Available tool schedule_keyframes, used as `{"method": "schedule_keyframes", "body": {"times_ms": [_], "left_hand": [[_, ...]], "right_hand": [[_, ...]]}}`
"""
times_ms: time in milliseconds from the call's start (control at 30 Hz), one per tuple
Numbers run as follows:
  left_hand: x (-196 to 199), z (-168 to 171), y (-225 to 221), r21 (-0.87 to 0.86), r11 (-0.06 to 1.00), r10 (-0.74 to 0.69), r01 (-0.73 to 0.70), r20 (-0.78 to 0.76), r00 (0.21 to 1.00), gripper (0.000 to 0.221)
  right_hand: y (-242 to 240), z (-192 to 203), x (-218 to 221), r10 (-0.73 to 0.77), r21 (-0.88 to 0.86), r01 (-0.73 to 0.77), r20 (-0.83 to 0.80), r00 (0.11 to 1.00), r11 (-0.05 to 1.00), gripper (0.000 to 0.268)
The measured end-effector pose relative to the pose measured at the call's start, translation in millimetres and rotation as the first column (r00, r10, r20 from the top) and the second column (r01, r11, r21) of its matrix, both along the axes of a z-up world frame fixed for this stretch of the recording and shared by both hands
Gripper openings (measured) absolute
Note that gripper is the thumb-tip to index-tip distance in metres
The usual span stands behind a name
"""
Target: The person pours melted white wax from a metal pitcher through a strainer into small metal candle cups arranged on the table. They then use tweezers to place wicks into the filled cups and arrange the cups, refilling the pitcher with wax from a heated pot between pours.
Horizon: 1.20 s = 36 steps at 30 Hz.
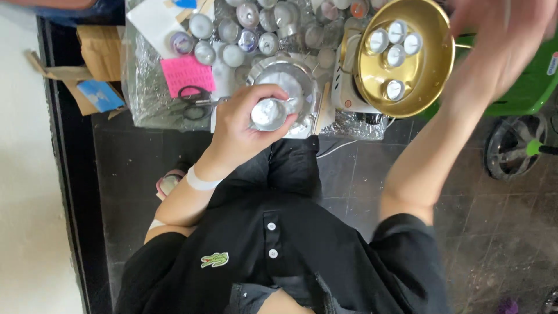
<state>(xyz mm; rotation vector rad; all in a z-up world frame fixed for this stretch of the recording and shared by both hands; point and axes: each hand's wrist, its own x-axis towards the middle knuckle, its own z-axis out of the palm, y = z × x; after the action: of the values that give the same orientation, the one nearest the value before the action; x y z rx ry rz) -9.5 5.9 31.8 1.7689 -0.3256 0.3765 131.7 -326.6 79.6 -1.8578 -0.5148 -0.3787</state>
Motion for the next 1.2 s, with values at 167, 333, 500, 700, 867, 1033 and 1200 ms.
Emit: {"method": "schedule_keyframes", "body": {"times_ms": [167, 333, 500, 700, 867, 1033, 1200], "left_hand": [[-2.5, -0.6, -5.6, 0.172, 0.981, 0.068, -0.087, 0.114, 0.991, 0.035], [-10.1, 7.1, -11.3, 0.252, 0.964, 0.056, -0.089, 0.135, 0.989, 0.036], [-14.2, 12.3, -13.2, 0.296, 0.947, 0.08, -0.123, 0.153, 0.985, 0.033], [-19.1, 4.9, -19.5, 0.356, 0.928, 0.057, -0.108, 0.15, 0.987, 0.046], [-19.9, 3.4, -22.1, 0.367, 0.928, 0.011, -0.059, 0.129, 0.992, 0.054], [-19.3, 6.6, -25.4, 0.365, 0.93, -0.016, -0.033, 0.13, 0.991, 0.055], [-19.6, 6.4, -25.1, 0.384, 0.922, -0.007, -0.043, 0.129, 0.992, 0.05]], "right_hand": [[80.6, -16.2, -153.6, 0.167, 0.391, -0.081, -0.192, 0.967, 0.917, 0.078], [111.5, -10.5, -169.4, 0.146, 0.071, -0.135, -0.205, 0.968, 0.988, 0.07], [122.3, 19.6, -169.3, 0.13, -0.115, -0.132, -0.024, 0.991, 0.985, 0.039], [140.5, 20.6, -155.9, 0.04, -0.418, 0.038, 0.177, 0.983, 0.908, 0.036], [140.4, 14.4, -154.0, 0.025, -0.569, 0.078, 0.171, 0.985, 0.819, 0.028], [140.4, 8.7, -158.0, 0.003, -0.548, 0.112, 0.203, 0.979, 0.829, 0.023], [141.7, 9.0, -154.5, 0.04, -0.533, 0.078, 0.207, 0.977, 0.843, 0.026]]}}
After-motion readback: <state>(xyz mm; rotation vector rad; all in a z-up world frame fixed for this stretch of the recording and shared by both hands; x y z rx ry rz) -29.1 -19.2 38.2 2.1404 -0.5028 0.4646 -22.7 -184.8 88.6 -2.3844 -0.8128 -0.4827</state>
